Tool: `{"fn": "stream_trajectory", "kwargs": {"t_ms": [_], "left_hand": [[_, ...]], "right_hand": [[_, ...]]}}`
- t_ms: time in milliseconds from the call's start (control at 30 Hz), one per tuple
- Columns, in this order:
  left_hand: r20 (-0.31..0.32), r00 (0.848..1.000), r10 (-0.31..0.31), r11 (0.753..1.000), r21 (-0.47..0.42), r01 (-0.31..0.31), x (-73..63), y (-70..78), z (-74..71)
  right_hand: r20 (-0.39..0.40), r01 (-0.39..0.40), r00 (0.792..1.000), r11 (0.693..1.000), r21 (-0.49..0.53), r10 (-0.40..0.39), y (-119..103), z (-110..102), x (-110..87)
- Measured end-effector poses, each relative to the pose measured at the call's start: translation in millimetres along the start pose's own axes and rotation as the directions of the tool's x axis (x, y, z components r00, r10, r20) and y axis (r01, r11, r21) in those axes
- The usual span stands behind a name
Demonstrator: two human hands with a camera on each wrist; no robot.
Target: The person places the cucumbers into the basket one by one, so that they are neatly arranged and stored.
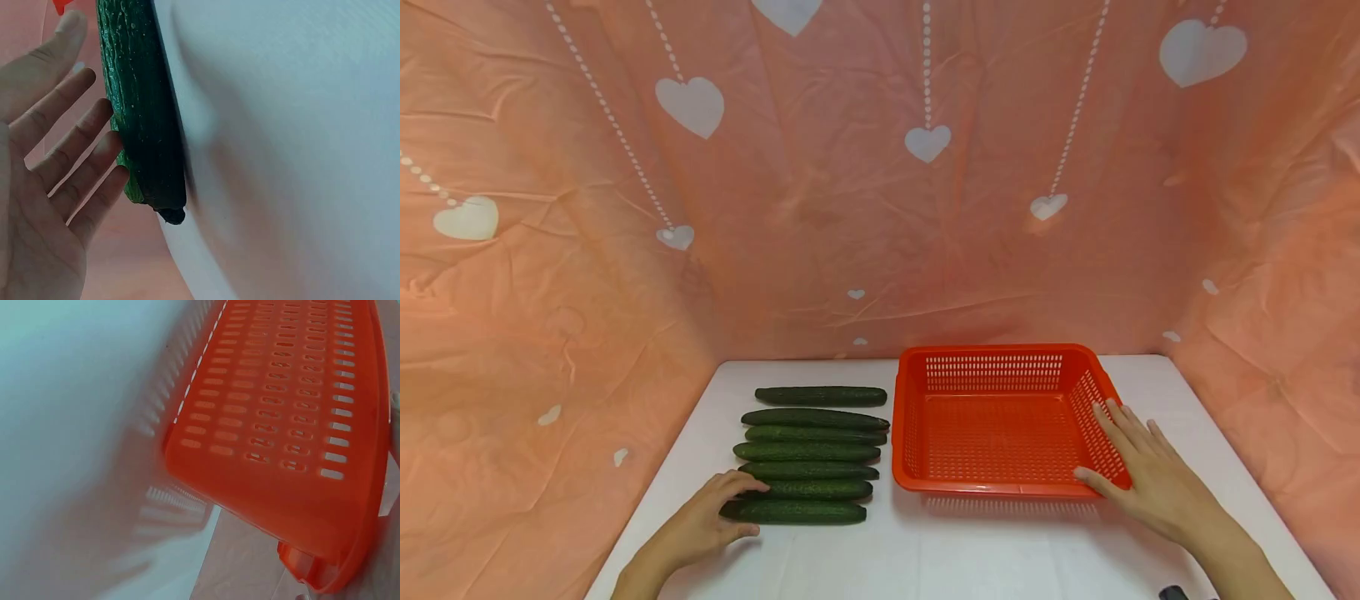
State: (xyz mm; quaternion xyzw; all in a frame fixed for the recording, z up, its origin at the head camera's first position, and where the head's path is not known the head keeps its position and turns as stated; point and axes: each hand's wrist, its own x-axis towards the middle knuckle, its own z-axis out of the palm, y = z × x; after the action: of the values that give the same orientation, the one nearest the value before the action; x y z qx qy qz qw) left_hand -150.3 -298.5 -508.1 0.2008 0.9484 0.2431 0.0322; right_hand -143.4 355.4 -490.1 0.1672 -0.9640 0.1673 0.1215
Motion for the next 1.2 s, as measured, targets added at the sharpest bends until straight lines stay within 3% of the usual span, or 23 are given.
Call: {"fn": "stream_trajectory", "kwargs": {"t_ms": [667,900,1200], "left_hand": [[0.012,1.0,0.022,0.999,0.034,-0.022,-0.1,-5.6,6.5],[0.006,0.998,0.07,0.996,0.057,-0.07,0.1,-6.1,8.2],[0.04,0.999,0.036,0.999,0.022,-0.037,-1.5,-7.5,9.0]], "right_hand": [[0.021,-0.032,0.999,0.999,-0.016,0.032,3.0,5.3,2.2],[0.013,-0.039,0.999,0.999,-0.033,0.04,3.7,6.0,2.1],[0.024,-0.058,0.998,0.998,-0.03,0.059,4.2,7.2,4.0]]}}
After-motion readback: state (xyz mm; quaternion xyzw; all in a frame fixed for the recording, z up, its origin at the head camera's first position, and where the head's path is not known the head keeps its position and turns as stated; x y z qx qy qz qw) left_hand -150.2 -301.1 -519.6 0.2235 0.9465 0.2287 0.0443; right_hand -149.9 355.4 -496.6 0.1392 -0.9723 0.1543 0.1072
